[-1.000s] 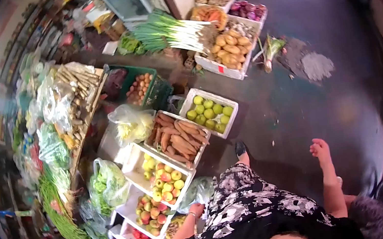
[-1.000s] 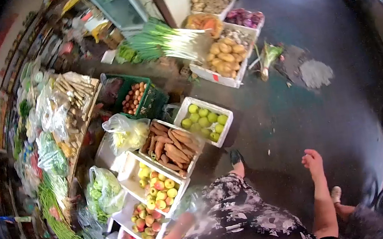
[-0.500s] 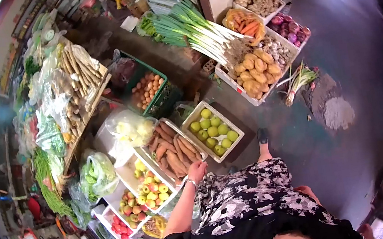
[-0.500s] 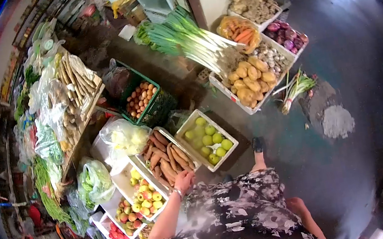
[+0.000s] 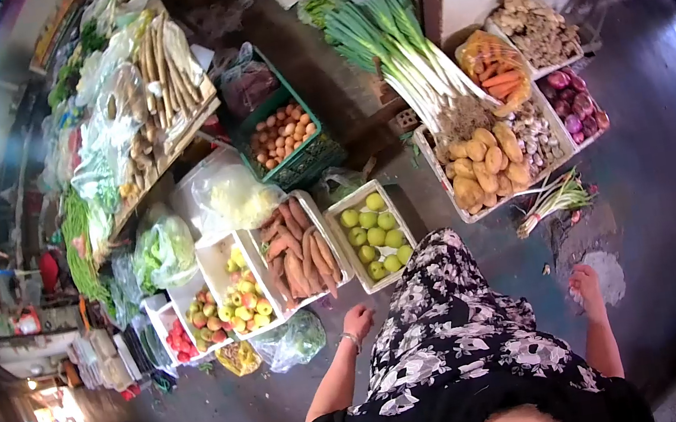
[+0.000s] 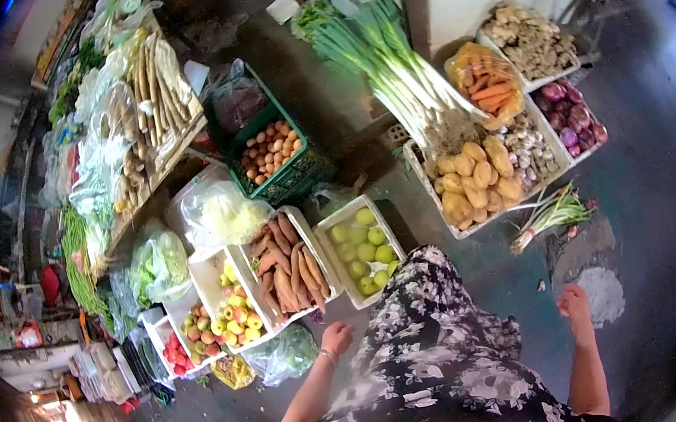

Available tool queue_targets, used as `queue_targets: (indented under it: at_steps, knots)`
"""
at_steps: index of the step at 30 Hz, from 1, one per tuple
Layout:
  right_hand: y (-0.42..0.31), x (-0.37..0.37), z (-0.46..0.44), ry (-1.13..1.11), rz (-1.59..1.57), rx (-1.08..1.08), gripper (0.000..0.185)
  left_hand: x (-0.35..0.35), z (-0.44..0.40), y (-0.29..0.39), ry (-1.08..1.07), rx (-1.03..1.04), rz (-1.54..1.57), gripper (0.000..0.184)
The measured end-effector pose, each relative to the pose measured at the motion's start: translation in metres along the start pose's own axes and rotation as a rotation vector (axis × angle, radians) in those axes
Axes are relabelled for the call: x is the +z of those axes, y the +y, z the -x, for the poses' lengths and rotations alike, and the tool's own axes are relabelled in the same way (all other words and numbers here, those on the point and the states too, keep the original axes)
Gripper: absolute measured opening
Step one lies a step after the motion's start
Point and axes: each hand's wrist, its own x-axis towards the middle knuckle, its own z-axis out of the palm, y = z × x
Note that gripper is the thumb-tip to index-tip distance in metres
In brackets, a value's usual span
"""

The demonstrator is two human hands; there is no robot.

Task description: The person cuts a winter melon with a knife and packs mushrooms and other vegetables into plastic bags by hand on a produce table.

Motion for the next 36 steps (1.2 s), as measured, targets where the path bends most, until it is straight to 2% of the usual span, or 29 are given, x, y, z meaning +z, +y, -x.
queue_targets:
  at_steps: [1, 3, 4, 6, 9, 10, 13, 15, 16, 17, 19, 20, 21, 23, 25, 26, 27, 29, 31, 33, 36]
  knots:
    - [-0.012, 0.010, -0.012, -0.014, 0.016, -0.008, 0.026, 0.000, 0.005, -0.002, 0.013, -0.006, 0.018, 0.024]
    - [-0.032, 0.039, -0.032, -0.183, 0.127, 0.044, 0.028, 0.000, 0.011, -0.002, 0.049, -0.166, 0.057, 0.023]
    - [-0.048, 0.057, -0.034, -0.196, 0.141, 0.037, 0.028, 0.001, 0.011, 0.000, 0.042, -0.208, 0.084, 0.019]
    - [-0.090, 0.102, -0.027, -0.336, 0.283, 0.059, 0.028, 0.006, 0.007, 0.003, 0.075, -0.220, 0.095, 0.018]
    - [-0.123, 0.144, -0.058, -0.438, 0.379, -0.007, 0.026, 0.008, -0.017, 0.028, 0.097, -0.245, 0.061, 0.013]
    - [-0.134, 0.156, -0.075, -0.476, 0.432, -0.010, 0.030, 0.007, -0.028, 0.038, 0.113, -0.259, 0.067, 0.011]
    - [-0.182, 0.199, -0.124, -0.523, 0.501, -0.013, 0.030, 0.004, -0.077, 0.050, 0.147, -0.254, 0.203, 0.008]
    - [-0.217, 0.230, -0.149, -0.457, 0.488, -0.004, 0.030, -0.001, -0.109, 0.072, 0.159, -0.233, 0.229, 0.009]
    - [-0.232, 0.242, -0.159, -0.455, 0.459, -0.032, 0.030, -0.013, -0.108, 0.116, 0.190, -0.297, 0.224, 0.014]
    - [-0.245, 0.257, -0.169, -0.454, 0.424, -0.063, 0.030, -0.021, -0.118, 0.125, 0.193, -0.308, 0.229, 0.014]
    - [-0.279, 0.298, -0.186, -0.486, 0.394, -0.057, 0.029, -0.041, -0.135, 0.150, 0.241, -0.079, 0.099, 0.017]
    - [-0.292, 0.320, -0.194, -0.483, 0.407, -0.063, 0.029, -0.058, -0.147, 0.159, 0.171, -0.110, 0.020, 0.020]
    - [-0.303, 0.339, -0.198, -0.479, 0.420, -0.065, 0.028, -0.064, -0.171, 0.138, 0.123, -0.231, 0.381, 0.021]
    - [-0.329, 0.375, -0.204, -0.483, 0.482, -0.012, 0.028, -0.103, -0.181, 0.188, 0.170, -0.321, 0.211, 0.022]
    - [-0.356, 0.415, -0.210, -0.581, 0.511, -0.105, 0.028, -0.130, -0.210, 0.195, 0.281, -0.004, 0.267, 0.022]
    - [-0.374, 0.432, -0.210, -0.593, 0.589, -0.089, 0.027, -0.143, -0.217, 0.209, 0.402, 0.064, 0.069, 0.020]
    - [-0.381, 0.443, -0.217, -0.598, 0.596, -0.090, 0.027, -0.168, -0.218, 0.264, 0.517, 0.128, -0.131, 0.019]
    - [-0.399, 0.473, -0.237, -0.697, 0.524, -0.180, 0.026, -0.211, -0.253, 0.303, 0.585, 0.233, -0.107, 0.015]
    - [-0.442, 0.510, -0.236, -0.683, 0.589, -0.149, 0.025, -0.258, -0.271, 0.384, 0.733, 0.210, -0.217, 0.017]
    - [-0.452, 0.540, -0.277, -0.718, 0.707, -0.316, 0.024, -0.307, -0.305, 0.429, 0.907, 0.379, -0.304, 0.026]
    - [-0.499, 0.594, -0.309, -0.747, 0.685, -0.240, 0.024, -0.377, -0.355, 0.494, 1.101, 0.337, -0.361, 0.033]
